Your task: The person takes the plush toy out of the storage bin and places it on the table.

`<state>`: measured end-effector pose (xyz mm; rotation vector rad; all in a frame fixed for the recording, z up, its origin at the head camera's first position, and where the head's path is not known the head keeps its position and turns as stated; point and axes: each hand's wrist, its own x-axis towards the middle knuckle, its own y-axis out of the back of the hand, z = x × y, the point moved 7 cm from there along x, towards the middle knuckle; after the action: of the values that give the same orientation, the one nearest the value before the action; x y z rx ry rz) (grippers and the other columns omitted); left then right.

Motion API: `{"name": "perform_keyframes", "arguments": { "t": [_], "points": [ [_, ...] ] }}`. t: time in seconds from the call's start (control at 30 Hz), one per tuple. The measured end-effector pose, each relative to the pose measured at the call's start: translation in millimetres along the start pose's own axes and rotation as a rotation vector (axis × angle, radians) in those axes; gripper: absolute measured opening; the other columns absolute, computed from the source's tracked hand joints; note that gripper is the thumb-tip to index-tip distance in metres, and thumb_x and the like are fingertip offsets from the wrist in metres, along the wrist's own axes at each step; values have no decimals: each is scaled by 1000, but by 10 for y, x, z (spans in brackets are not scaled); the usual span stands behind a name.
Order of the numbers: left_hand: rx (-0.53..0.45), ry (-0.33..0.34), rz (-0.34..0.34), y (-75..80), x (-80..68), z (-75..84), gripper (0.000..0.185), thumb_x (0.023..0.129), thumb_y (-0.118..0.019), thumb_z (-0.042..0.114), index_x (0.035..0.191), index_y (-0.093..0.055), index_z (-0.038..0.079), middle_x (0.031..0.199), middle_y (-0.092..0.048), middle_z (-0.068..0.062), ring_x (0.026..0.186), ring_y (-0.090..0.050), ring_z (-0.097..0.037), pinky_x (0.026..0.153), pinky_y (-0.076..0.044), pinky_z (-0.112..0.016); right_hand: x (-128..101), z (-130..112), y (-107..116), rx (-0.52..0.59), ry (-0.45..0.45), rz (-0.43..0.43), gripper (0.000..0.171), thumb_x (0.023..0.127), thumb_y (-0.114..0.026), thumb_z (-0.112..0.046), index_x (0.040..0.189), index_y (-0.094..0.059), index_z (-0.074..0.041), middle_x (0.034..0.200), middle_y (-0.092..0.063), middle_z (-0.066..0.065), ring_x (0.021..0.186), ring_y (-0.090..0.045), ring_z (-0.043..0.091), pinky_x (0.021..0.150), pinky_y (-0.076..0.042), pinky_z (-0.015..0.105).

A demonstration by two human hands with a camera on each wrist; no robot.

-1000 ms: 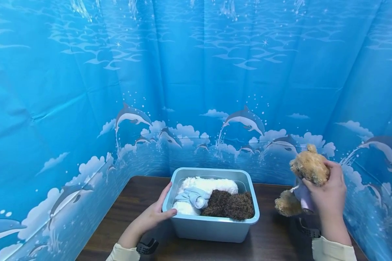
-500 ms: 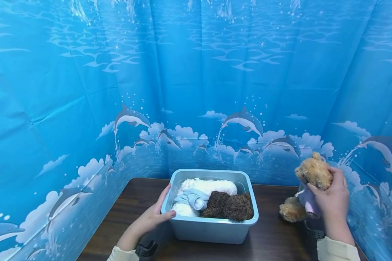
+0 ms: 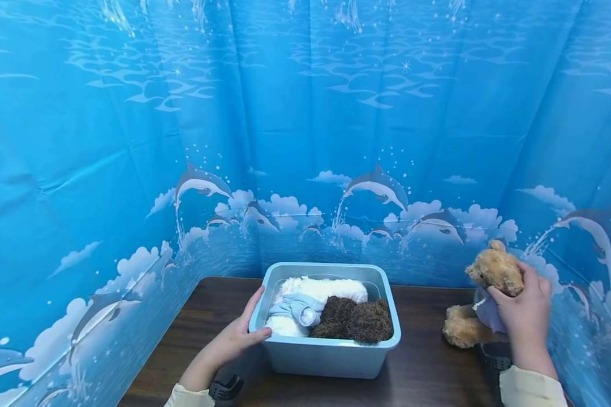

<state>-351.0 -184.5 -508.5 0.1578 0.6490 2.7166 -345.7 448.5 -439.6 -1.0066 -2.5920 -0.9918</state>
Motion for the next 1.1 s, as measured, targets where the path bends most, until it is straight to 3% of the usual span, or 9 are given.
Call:
{"name": "perform_keyframes", "arguments": {
  "t": [0.23, 0.5, 0.67, 0.8, 1.0, 1.1],
  "points": [
    [-17, 14, -4, -26, 7, -17, 106, 99, -73, 55, 176, -2, 39, 184, -16, -13, 158, -39, -45, 122, -38, -73, 48, 210, -31, 24, -72, -13, 86, 99, -76, -10, 170, -28, -3, 162, -28, 37, 142, -37, 60, 110, -37, 80],
    [-20, 17, 1, -23, -10, -1, 105, 98, -73, 56, 176, -3, 39, 184, -16, -13, 157, -40, -45, 121, -40, -74, 103, 397, -65, 41, -153, -7, 103, 93, -87, -27, 171, -23, -8, 167, -25, 33, 146, -36, 59, 113, -37, 81],
    [-22, 10, 6, -22, 2, 20, 105, 98, -73, 56, 175, -3, 40, 183, -17, -13, 156, -42, -44, 120, -41, -73, 162, 552, -73, 64, -157, 9, 97, 95, -82, -15, 170, -22, -6, 169, -28, 33, 152, -35, 58, 121, -31, 78],
    [-21, 7, 11, -20, 6, 19, 104, 99, -73, 55, 175, -4, 40, 183, -17, -14, 156, -42, -44, 121, -40, -73, 190, 696, -87, 120, -200, -3, 100, 96, -77, -9, 171, -11, -7, 173, -25, 33, 159, -28, 57, 128, -26, 74],
    [-14, 13, 18, -13, 3, 0, 105, 98, -73, 55, 176, -4, 39, 183, -16, -14, 157, -41, -46, 120, -40, -74, 176, 869, -171, 110, -249, -78, 119, 92, -83, -13, 170, 8, -11, 173, -13, 42, 159, -21, 63, 129, -21, 74],
    [-12, 15, 22, -14, 8, -12, 105, 98, -73, 55, 175, -4, 40, 183, -16, -14, 156, -42, -46, 119, -41, -75, 152, 957, -228, 105, -271, -134, 126, 91, -85, -15, 169, 13, -8, 172, -6, 43, 159, -16, 64, 130, -17, 73]
  ]
}}
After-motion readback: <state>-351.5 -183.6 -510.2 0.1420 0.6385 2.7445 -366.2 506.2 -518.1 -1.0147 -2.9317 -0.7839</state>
